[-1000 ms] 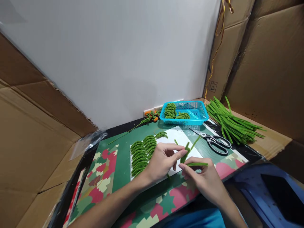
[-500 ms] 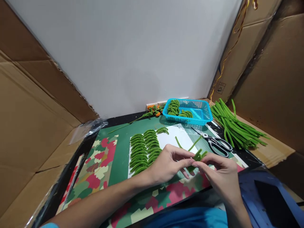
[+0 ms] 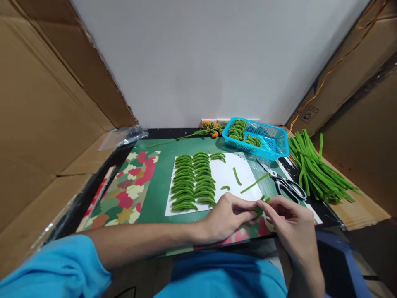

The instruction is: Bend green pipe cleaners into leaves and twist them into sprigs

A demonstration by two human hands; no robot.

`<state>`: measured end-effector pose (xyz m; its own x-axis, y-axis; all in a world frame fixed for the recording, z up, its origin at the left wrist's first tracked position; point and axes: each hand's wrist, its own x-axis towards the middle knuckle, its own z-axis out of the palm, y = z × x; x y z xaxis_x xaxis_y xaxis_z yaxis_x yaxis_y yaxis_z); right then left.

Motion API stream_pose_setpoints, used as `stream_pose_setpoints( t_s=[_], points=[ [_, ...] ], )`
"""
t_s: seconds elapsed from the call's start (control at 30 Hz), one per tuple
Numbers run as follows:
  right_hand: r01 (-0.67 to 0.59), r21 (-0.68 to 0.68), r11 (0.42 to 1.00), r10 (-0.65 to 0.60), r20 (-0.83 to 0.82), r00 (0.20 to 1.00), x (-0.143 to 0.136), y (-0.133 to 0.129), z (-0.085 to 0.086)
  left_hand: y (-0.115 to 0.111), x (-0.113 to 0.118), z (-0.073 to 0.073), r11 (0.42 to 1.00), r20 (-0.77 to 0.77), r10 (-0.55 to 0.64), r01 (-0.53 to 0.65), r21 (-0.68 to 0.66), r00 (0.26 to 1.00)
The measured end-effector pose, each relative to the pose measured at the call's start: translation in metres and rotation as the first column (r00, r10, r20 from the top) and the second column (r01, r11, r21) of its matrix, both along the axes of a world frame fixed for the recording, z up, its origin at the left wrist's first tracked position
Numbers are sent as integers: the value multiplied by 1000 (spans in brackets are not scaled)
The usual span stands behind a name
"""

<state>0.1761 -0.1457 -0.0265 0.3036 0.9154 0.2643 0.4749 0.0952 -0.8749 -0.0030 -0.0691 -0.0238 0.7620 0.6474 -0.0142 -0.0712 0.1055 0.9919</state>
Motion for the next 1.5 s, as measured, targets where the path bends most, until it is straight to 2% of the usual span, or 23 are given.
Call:
stream_pose_setpoints(
  t_s=[0.13, 0.2, 0.33, 0.47, 0.63, 0.77, 0.87, 1.03, 1.1, 1.3, 1.43, 1.5],
  points=[
    [20, 4, 1000, -20, -38, 999, 0, 0, 2, -3, 1, -10, 995, -2, -61, 61, -76, 998],
    [32, 25, 999, -30, -81, 996, 0, 2, 2, -3, 0, -11, 997, -36, -82, 82, -11, 996],
    [-24, 20, 1000, 27, -158, 987, -1, 7, 1, 1, -2, -9, 980, -109, -38, 59, 191, 993],
    [-42, -1, 999, 41, -200, 979, -5, 12, 1, 5, -2, -7, 973, -96, -38, 59, 223, 995],
    [38, 47, 998, -32, -126, 991, -7, 12, 8, 1, 0, -8, 991, -112, -52, 65, 116, 992],
    [61, 48, 997, -53, -150, 987, -4, 7, 14, -5, 1, -11, 992, -87, -119, 114, -59, 989],
    [54, 21, 998, -50, -169, 984, -2, 5, 15, -5, -1, -11, 986, -77, -141, 132, -106, 987],
    [-32, 17, 999, 35, -192, 981, -4, 8, 6, -2, -5, -5, 995, -162, -100, 103, 10, 982],
    [-27, 17, 999, 31, -235, 972, -7, 9, 1, -2, -6, -4, 994, -182, -90, 100, 43, 979],
    [-24, 3, 1000, 23, -418, 908, -14, 12, -15, -1, -10, -4, 994, -225, -111, 103, -44, 968],
    [-18, 12, 1000, 21, -475, 880, -10, 15, -25, 2, -10, 0, 990, -253, -111, 129, 55, 961],
    [-10, 20, 1000, 18, -464, 886, -6, 15, -27, 4, -10, 3, 991, -251, -98, 117, 62, 963]
  ],
)
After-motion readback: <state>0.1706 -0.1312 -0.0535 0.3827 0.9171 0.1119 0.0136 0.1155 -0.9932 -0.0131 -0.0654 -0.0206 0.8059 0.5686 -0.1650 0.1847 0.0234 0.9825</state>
